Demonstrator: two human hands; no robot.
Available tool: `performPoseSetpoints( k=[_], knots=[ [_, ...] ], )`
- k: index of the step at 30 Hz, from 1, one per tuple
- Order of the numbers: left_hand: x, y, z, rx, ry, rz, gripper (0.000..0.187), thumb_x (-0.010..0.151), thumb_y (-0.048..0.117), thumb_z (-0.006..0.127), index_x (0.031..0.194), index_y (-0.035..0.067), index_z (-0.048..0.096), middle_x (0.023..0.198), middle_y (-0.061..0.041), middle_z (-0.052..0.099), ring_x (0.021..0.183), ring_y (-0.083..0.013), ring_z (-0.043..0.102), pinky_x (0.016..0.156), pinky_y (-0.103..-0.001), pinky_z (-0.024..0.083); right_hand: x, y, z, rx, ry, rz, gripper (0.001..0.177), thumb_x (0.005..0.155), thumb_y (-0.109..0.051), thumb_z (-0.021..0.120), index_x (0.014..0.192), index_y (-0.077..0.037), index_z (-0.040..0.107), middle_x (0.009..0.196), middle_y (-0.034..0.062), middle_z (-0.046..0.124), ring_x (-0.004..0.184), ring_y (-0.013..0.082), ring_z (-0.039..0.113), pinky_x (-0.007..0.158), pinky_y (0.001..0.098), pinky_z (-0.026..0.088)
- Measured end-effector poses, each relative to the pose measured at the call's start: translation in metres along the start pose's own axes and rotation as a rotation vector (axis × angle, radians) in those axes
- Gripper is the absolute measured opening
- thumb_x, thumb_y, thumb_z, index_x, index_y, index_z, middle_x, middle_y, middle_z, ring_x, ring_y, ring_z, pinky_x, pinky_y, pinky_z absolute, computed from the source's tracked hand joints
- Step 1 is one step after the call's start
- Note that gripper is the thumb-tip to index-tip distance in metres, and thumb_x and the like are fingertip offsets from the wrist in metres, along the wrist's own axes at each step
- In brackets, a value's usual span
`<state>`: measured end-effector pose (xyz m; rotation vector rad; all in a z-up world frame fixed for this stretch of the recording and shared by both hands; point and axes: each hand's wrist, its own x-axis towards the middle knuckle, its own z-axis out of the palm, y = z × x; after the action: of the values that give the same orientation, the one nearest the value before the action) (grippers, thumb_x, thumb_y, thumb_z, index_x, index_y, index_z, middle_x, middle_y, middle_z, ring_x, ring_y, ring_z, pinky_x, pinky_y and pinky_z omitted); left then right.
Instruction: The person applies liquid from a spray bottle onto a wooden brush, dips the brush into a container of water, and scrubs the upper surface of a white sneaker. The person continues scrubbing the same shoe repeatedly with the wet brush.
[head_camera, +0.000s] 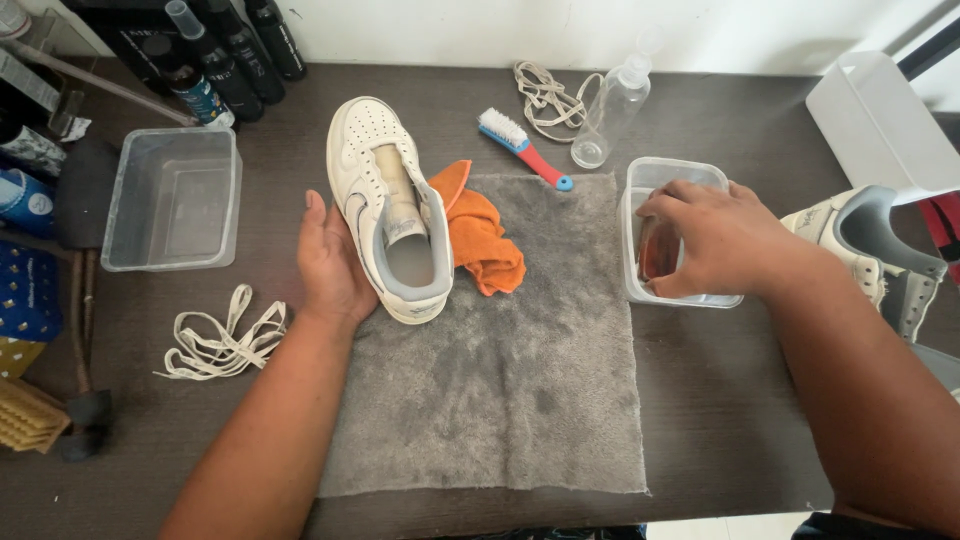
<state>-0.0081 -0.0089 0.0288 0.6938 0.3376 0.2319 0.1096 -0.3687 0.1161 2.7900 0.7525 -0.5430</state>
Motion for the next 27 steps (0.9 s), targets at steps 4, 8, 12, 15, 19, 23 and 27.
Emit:
performPoseSetpoints(
  k=[4, 8, 12, 15, 19, 23, 27],
  knots=[
    [0.001, 0.0, -0.001, 0.004, 0.015, -0.009, 0.088, 0.087, 0.063, 0.043, 0.154, 0.006, 0.051, 0.146, -0.025, 0.063, 0.137, -0.0412, 0.06, 0.116, -0.054, 0.048, 0.001, 0.0, 0.0, -0.012, -0.012, 0.008, 0.094, 0.067, -0.061, 0.081, 0.151, -0.032, 0.05, 0.152, -0.0032, 0.052, 0.14, 0.0231, 0.054, 0.119, 0.0506, 0.033],
    [0.003, -0.002, -0.005, -0.04, -0.02, 0.003, 0.085, 0.09, 0.062, 0.043, 0.152, 0.004, 0.052, 0.144, -0.024, 0.064, 0.135, -0.0404, 0.061, 0.116, -0.053, 0.048, -0.001, 0.002, 0.001, -0.004, 0.014, -0.002, 0.093, 0.067, -0.062, 0.079, 0.15, -0.03, 0.051, 0.152, -0.0033, 0.052, 0.138, 0.0241, 0.054, 0.12, 0.0515, 0.031],
    [-0.002, 0.002, 0.002, -0.014, 0.016, -0.015, 0.089, 0.087, 0.063, 0.042, 0.154, 0.005, 0.05, 0.147, -0.025, 0.062, 0.138, -0.0414, 0.059, 0.117, -0.054, 0.047, -0.008, 0.01, -0.002, 0.069, 0.081, -0.011, 0.098, 0.065, -0.059, 0.082, 0.152, -0.027, 0.051, 0.161, -0.003, 0.045, 0.146, 0.0213, 0.046, 0.127, 0.0565, 0.02],
    [0.0, 0.001, 0.0, -0.048, 0.006, -0.028, 0.084, 0.091, 0.062, 0.042, 0.152, 0.005, 0.052, 0.143, -0.023, 0.064, 0.135, -0.041, 0.061, 0.115, -0.054, 0.048, -0.022, 0.009, -0.005, 0.09, 0.225, -0.019, 0.095, 0.063, -0.055, 0.083, 0.148, -0.023, 0.056, 0.154, 0.0074, 0.049, 0.136, 0.0369, 0.052, 0.125, 0.0612, 0.022],
    [-0.001, 0.003, 0.002, -0.002, 0.019, -0.056, 0.091, 0.086, 0.065, 0.041, 0.155, 0.008, 0.05, 0.145, -0.024, 0.063, 0.137, -0.0419, 0.059, 0.115, -0.055, 0.047, -0.026, 0.027, 0.03, -0.032, 0.572, -0.134, 0.11, 0.057, -0.058, 0.085, 0.154, -0.013, 0.055, 0.158, 0.0229, 0.044, 0.136, 0.0499, 0.049, 0.121, 0.0651, 0.028],
    [0.003, -0.001, -0.006, -0.073, -0.031, -0.035, 0.085, 0.09, 0.063, 0.042, 0.154, 0.008, 0.05, 0.145, -0.023, 0.063, 0.137, -0.0408, 0.059, 0.117, -0.053, 0.046, -0.026, 0.032, 0.05, -0.233, 1.023, -0.175, 0.095, 0.065, -0.053, 0.089, 0.149, -0.014, 0.066, 0.162, 0.029, 0.049, 0.14, 0.0477, 0.06, 0.122, 0.0645, 0.041],
    [-0.001, 0.004, 0.0, -0.032, -0.001, -0.061, 0.087, 0.089, 0.064, 0.04, 0.157, 0.01, 0.047, 0.147, -0.022, 0.061, 0.137, -0.0408, 0.058, 0.115, -0.054, 0.046, -0.017, 0.036, 0.054, -0.336, 1.232, -0.246, 0.078, 0.085, -0.049, 0.091, 0.149, -0.012, 0.065, 0.157, 0.0364, 0.051, 0.135, 0.0548, 0.065, 0.117, 0.0645, 0.044]
  ],
)
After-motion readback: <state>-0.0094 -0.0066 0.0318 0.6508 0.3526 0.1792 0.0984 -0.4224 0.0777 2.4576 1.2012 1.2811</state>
